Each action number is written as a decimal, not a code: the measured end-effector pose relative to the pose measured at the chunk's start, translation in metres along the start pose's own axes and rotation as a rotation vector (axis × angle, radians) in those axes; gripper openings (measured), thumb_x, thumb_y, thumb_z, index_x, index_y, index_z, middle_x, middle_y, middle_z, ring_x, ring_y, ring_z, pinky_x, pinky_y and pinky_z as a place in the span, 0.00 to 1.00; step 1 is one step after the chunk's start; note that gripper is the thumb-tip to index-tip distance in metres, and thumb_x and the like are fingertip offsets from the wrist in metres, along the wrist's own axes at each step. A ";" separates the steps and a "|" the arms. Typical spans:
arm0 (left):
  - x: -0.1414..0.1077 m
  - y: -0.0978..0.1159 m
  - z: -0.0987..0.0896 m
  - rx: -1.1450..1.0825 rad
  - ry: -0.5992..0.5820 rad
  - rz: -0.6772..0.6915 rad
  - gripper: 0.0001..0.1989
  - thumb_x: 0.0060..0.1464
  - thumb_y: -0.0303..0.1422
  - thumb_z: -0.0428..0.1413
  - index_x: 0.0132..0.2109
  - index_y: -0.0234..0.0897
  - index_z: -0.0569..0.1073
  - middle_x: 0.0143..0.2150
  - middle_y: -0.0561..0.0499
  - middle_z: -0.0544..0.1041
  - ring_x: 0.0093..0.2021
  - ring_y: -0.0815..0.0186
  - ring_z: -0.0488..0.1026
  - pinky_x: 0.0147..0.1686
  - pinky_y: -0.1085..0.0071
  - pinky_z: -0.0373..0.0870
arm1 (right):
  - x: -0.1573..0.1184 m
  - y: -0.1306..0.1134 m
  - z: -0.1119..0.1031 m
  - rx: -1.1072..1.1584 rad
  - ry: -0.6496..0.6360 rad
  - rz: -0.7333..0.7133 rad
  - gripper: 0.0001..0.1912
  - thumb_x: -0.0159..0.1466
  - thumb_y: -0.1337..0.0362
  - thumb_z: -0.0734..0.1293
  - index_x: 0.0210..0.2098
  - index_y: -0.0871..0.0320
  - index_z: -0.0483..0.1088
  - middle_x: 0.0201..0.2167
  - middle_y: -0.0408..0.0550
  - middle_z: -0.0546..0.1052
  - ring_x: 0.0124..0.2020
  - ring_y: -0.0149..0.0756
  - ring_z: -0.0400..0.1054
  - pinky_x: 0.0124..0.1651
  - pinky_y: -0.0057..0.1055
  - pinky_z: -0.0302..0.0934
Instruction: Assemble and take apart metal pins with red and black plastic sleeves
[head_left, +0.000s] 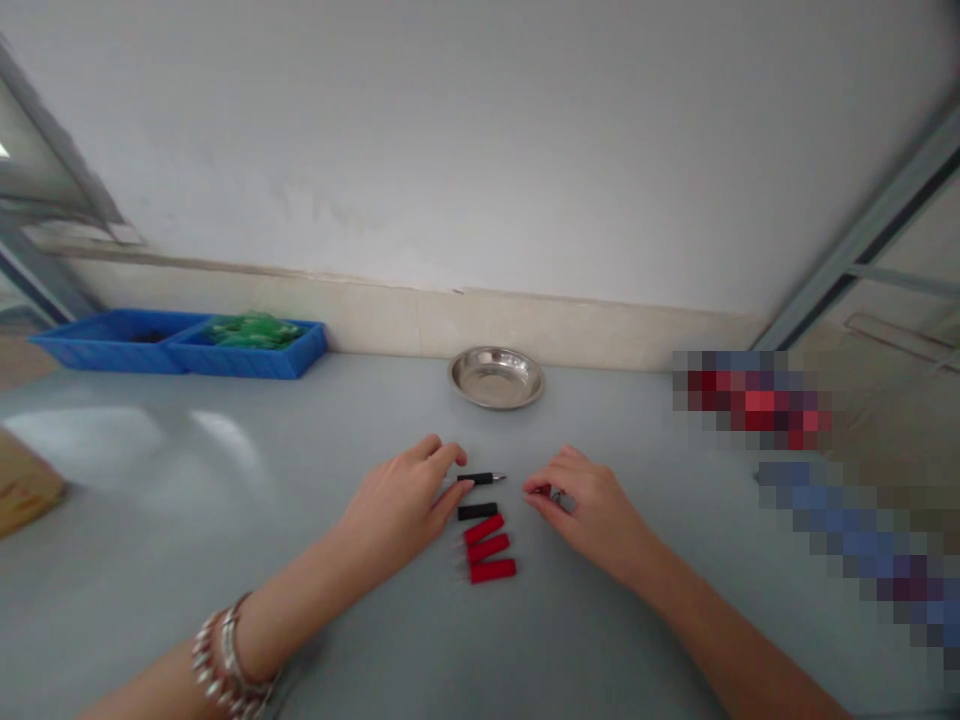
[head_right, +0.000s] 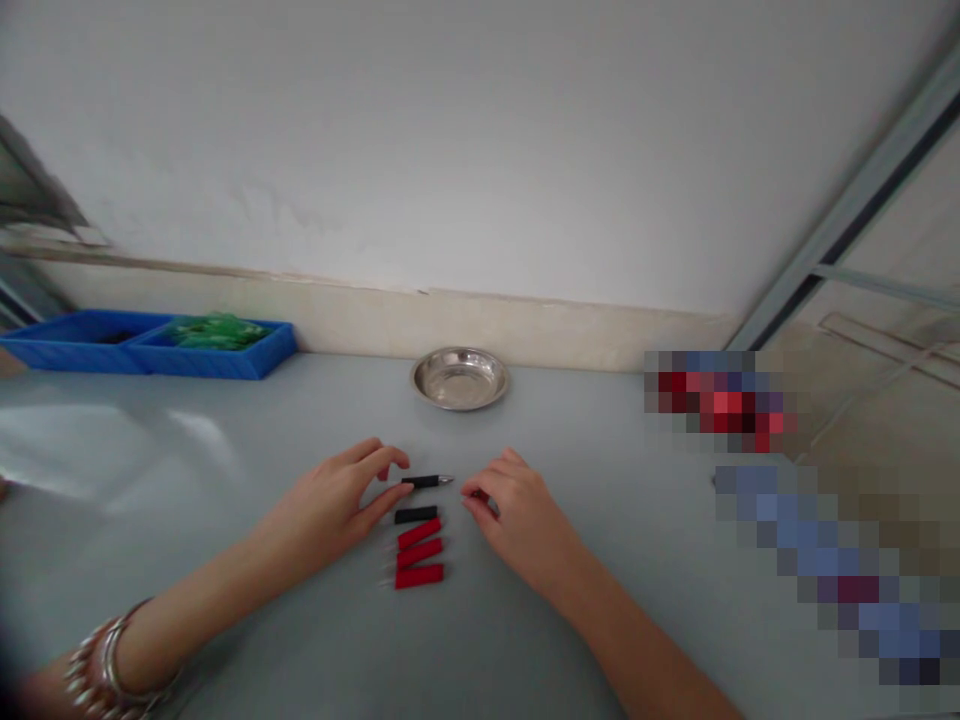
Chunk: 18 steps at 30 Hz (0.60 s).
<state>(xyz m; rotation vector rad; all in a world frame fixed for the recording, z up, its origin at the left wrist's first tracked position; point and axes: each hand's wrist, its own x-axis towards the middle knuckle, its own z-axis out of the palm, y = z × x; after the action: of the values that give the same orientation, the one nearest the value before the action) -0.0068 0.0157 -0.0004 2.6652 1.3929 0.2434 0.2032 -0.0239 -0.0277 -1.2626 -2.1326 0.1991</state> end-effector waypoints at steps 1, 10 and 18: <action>0.000 0.000 0.001 -0.008 0.005 0.000 0.12 0.60 0.35 0.44 0.47 0.37 0.67 0.42 0.46 0.70 0.38 0.60 0.72 0.39 0.63 0.68 | 0.000 0.000 0.000 -0.003 -0.001 0.004 0.05 0.59 0.71 0.63 0.29 0.59 0.71 0.25 0.46 0.75 0.29 0.34 0.65 0.42 0.36 0.60; 0.001 0.000 0.006 -0.032 -0.043 0.004 0.10 0.58 0.33 0.46 0.44 0.38 0.68 0.41 0.47 0.69 0.37 0.60 0.72 0.38 0.64 0.68 | 0.001 0.001 0.000 -0.009 -0.056 0.077 0.04 0.57 0.72 0.66 0.30 0.59 0.72 0.26 0.47 0.76 0.30 0.35 0.66 0.41 0.37 0.61; -0.001 -0.001 0.007 -0.034 -0.036 -0.001 0.10 0.57 0.32 0.47 0.45 0.38 0.68 0.41 0.47 0.69 0.37 0.60 0.72 0.37 0.64 0.68 | -0.002 0.002 0.002 -0.133 0.038 0.061 0.02 0.56 0.70 0.68 0.30 0.59 0.72 0.33 0.50 0.70 0.38 0.39 0.63 0.43 0.38 0.60</action>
<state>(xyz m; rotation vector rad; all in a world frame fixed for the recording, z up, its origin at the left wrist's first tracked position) -0.0063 0.0153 -0.0069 2.6281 1.3680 0.2159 0.2043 -0.0241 -0.0318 -1.3977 -2.1055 0.0587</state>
